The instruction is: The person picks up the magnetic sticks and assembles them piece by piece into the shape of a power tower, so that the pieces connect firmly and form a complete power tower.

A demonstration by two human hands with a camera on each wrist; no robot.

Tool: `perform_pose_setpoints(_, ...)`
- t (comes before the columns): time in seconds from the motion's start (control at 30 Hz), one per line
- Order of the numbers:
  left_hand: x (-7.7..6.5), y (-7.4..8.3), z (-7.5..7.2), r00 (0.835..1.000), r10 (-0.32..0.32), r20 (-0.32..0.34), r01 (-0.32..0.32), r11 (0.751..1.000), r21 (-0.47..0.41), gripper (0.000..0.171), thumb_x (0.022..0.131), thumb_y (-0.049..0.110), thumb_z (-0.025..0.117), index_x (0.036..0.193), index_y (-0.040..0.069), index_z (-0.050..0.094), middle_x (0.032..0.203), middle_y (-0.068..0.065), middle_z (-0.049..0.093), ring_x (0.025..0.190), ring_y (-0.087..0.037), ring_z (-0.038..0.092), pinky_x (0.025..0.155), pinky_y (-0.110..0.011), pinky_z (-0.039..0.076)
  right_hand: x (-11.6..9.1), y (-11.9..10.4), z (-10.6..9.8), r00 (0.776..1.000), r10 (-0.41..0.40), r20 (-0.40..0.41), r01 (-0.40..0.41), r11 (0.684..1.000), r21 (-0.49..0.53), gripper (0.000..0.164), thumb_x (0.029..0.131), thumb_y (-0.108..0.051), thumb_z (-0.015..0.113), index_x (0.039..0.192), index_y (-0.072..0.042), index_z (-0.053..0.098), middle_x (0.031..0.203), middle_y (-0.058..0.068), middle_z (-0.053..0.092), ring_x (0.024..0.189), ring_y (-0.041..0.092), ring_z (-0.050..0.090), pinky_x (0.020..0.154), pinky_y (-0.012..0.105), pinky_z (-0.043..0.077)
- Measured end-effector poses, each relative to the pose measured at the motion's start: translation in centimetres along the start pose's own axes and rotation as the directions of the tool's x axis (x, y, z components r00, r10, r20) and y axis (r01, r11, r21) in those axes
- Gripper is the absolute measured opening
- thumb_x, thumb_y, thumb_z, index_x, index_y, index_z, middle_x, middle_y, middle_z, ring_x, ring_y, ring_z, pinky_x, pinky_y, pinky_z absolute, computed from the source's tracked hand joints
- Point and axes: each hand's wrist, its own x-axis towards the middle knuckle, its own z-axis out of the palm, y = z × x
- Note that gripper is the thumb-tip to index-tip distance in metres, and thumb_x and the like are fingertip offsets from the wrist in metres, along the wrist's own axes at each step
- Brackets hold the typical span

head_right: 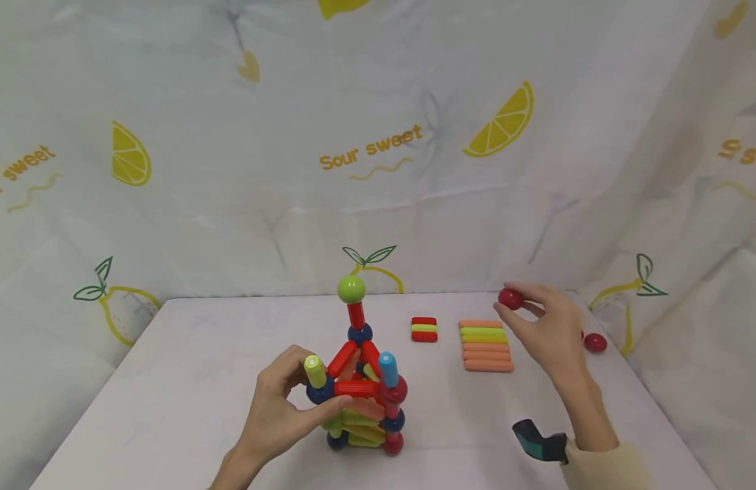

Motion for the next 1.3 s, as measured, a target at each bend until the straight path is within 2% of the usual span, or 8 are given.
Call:
perform_pose_setpoints(0.03,0.0,0.0,0.0,1.0,-0.001,0.0,0.001,1.0,0.001,0.032,0.079,0.024,0.09,0.098,0.018,0.065,0.086,0.006,0.061,0.074,-0.001,0.059,0.066,-0.023,0.057,0.1,-1.3,0.1,1.0,-0.024,-0.008,0.024,0.999,0.041,0.037,0.079,0.003,0.084,0.115,0.005,0.073,0.11,0.014,0.071,0.093,-0.021,0.051,0.082,-0.006,0.041)
perform_pose_setpoints(0.17,0.0,0.0,0.0,1.0,0.003,0.0,-0.003,1.0,0.001,0.032,0.079,0.023,0.09,0.098,0.018,0.065,0.086,0.006,0.061,0.074,-0.001,0.059,0.065,-0.023,0.057,0.2,-6.1,0.3,0.993,-0.109,-0.034,0.113,0.984,0.141,0.041,0.076,0.008,0.084,0.116,0.001,0.074,0.108,-0.013,0.068,0.099,-0.014,0.058,0.086,-0.001,0.045)
perform_pose_setpoints(0.27,0.0,-0.1,0.0,1.0,0.011,-0.002,-0.011,1.0,0.0,0.032,0.079,0.023,0.09,0.098,0.017,0.065,0.086,0.005,0.061,0.073,-0.001,0.059,0.065,-0.023,0.057,0.1,-9.2,0.4,0.978,-0.205,-0.04,0.209,0.958,0.195,0.045,0.071,0.013,0.085,0.113,0.0,0.076,0.107,-0.023,0.067,0.097,-0.009,0.062,0.086,0.002,0.049)
perform_pose_setpoints(0.53,0.1,0.0,0.0,1.0,0.022,0.0,-0.022,1.0,-0.003,0.032,0.078,0.022,0.09,0.098,0.017,0.065,0.087,0.004,0.062,0.074,-0.002,0.059,0.065,-0.023,0.057,-1.4,-14.4,1.5,0.929,-0.368,0.044,0.343,0.899,0.273,0.048,0.068,0.01,0.088,0.112,-0.006,0.077,0.106,0.006,0.075,0.091,-0.001,0.066,0.083,0.008,0.054)
perform_pose_setpoints(0.7,0.1,0.0,0.0,0.999,0.034,-0.004,-0.034,0.999,-0.015,0.033,0.078,0.022,0.09,0.099,0.017,0.065,0.087,0.003,0.063,0.074,-0.002,0.06,0.065,-0.023,0.057,-2.5,-15.7,2.3,0.897,-0.431,0.102,0.393,0.88,0.267,0.045,0.068,0.001,0.091,0.11,-0.01,0.078,0.105,0.002,0.077,0.093,0.006,0.07,0.082,0.012,0.055)
perform_pose_setpoints(0.97,0.1,-0.1,0.0,0.998,0.056,-0.007,-0.057,0.998,-0.016,0.033,0.078,0.021,0.09,0.098,0.018,0.064,0.087,0.004,0.062,0.073,-0.001,0.059,0.063,-0.023,0.057,-3.6,-16.1,2.1,0.89,-0.434,0.143,0.389,0.884,0.259,0.041,0.068,-0.003,0.092,0.107,-0.011,0.079,0.104,0.0,0.077,0.085,0.003,0.069,0.082,0.013,0.054)
perform_pose_setpoints(1.17,0.2,0.1,-0.2,0.999,0.047,0.002,-0.047,0.999,-0.023,0.034,0.078,0.022,0.09,0.099,0.02,0.063,0.087,0.007,0.062,0.072,-0.001,0.058,0.061,-0.024,0.057,-4.2,-16.0,1.9,0.885,-0.455,0.101,0.422,0.873,0.243,0.046,0.065,-0.002,0.093,0.108,-0.015,0.079,0.103,-0.002,0.077,0.088,0.005,0.071,0.087,0.012,0.05)
perform_pose_setpoints(1.3,0.2,-0.1,-0.1,0.997,0.072,-0.001,-0.072,0.997,-0.023,0.034,0.078,0.021,0.09,0.099,0.019,0.064,0.088,0.006,0.063,0.073,-0.002,0.058,0.061,-0.022,0.057,-4.6,-16.0,1.7,0.895,-0.438,0.084,0.412,0.885,0.217,0.052,0.063,-0.003,0.094,0.111,-0.016,0.078,0.104,-0.004,0.077,0.089,0.004,0.069,0.083,0.02,0.044)
